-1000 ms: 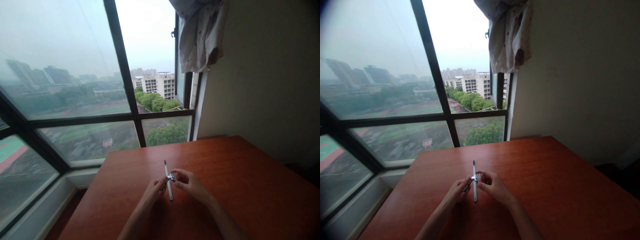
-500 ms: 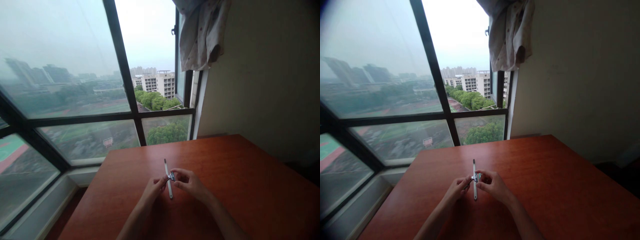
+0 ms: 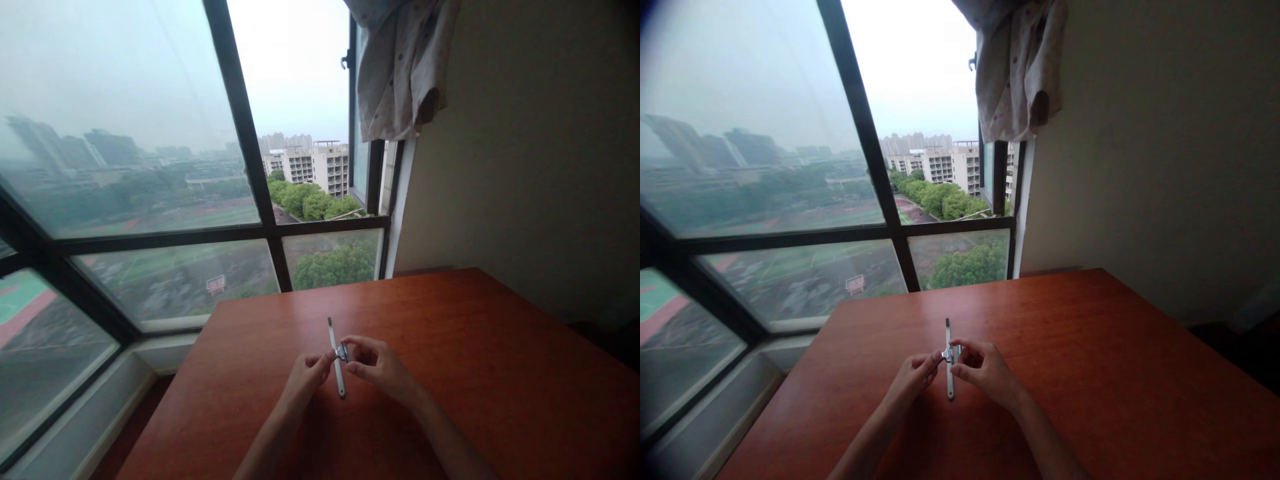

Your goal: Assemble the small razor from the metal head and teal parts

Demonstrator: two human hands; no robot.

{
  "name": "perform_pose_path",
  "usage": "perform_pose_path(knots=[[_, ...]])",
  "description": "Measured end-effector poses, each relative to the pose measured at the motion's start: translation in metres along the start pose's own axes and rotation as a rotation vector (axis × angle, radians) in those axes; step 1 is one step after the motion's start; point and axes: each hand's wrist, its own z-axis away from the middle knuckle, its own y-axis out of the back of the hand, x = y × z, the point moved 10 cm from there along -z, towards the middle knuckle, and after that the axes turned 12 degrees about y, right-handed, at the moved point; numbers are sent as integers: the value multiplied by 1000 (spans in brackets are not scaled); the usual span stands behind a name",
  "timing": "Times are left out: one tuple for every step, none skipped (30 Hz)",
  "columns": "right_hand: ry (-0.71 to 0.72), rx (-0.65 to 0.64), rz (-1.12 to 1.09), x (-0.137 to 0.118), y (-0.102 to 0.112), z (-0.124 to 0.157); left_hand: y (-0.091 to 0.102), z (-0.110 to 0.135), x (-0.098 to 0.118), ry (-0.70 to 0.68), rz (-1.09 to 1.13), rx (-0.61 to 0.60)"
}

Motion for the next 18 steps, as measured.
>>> perform_pose_path(knots=[[-2,0,2,0,0,0,0,-1,-1,6,0,0],[-5,0,7,0,0,0,0,-1,-2,12,3,3],[-8,0,15,0,1,0,1,-2,-3,16,12,6],[-13,3,28,0,2,0,1,-3,-4,20,25,11],[-19,9,50,0,5,0,2,-3,-5,24,41,14],[-24,19,83,0,8,0,2,-4,-5,26,56,14],[-27,32,125,-1,12,-1,3,-4,-6,29,70,14],[-29,46,177,-2,18,-1,4,-5,-6,31,84,16],[-32,60,239,-4,24,-1,5,-5,-7,32,97,21],[-36,71,302,-6,31,-1,7,-6,-7,31,109,26],[-42,80,368,-8,39,-1,8,-6,-8,29,119,33],[-52,87,431,-9,47,1,10,-7,-8,27,127,40],[-63,89,492,-10,56,3,12,-7,-9,26,133,49],[-69,107,560,-12,67,6,14,-8,-10,27,136,58],[-79,123,620,-14,78,10,16,-9,-11,27,137,66],[-95,116,673,-14,89,15,18,-10,-12,28,136,74],[-115,99,732,-14,99,19,19,-11,-14,30,133,78],[-142,69,797,-13,108,24,20,-12,-14,29,131,80]])
